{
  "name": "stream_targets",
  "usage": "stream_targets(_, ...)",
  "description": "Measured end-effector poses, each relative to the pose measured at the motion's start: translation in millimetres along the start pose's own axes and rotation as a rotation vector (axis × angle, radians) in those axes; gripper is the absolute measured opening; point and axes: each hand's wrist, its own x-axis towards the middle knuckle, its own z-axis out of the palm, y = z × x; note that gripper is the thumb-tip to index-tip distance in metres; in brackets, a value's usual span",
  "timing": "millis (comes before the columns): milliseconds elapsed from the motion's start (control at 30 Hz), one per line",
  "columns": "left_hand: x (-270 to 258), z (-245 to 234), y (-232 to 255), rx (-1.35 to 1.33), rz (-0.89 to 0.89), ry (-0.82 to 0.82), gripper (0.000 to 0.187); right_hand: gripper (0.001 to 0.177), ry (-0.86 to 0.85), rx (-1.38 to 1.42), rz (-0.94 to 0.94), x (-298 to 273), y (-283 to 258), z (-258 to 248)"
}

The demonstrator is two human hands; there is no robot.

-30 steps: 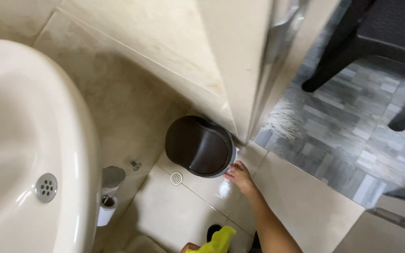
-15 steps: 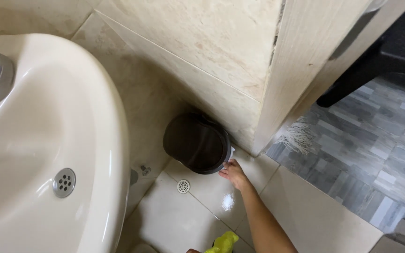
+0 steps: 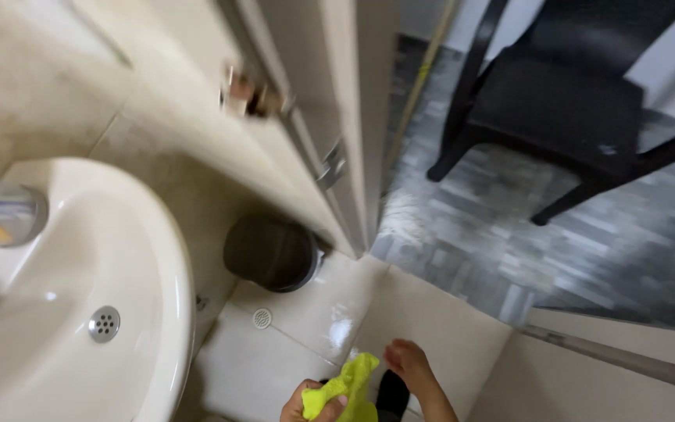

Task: Cleaning bathroom surfaces including the sink, toilet, and shower walls with a cloth, and mopping the floor.

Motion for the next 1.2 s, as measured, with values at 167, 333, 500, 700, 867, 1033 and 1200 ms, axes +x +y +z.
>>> stream_targets(167, -32, 48, 52, 0.061, 0.005, -0.233, 0.029, 0.030, -0.010, 0.112, 0.094, -197, -114, -16)
stream_targets(333, -93, 111, 144, 0.159, -0.019, -0.361, 0.028, 0.064, -0.424, 0.114, 0.142, -338, -220, 14)
stream_targets(500, -145, 164, 209, 0.142, -0.145, -0.468, 0.027, 0.060, -0.584, 0.133, 0.070, -375, -261, 30)
stream_targets(700, -128, 201, 213, 0.196, 0.156, -0.536, 0.028, 0.026, -0.040, -0.018, -0.326, -379, -319, 38)
stream_targets(867, -80, 223, 199, 0.383, 0.209, -0.573, 0.053, 0.038, 0.343, -0.120, -0.469, -352, -377, 28)
stream_targets(1033, -25, 262, 222, 0.545, 0.145, -0.538, 0.049, 0.036, 0.413, -0.200, -0.511, -258, -445, -2)
stream_targets(1200, 25, 314, 234, 0.768, 0.095, -0.543, 0.041, 0.055, 0.574, -0.336, -0.459, -172, -521, -47)
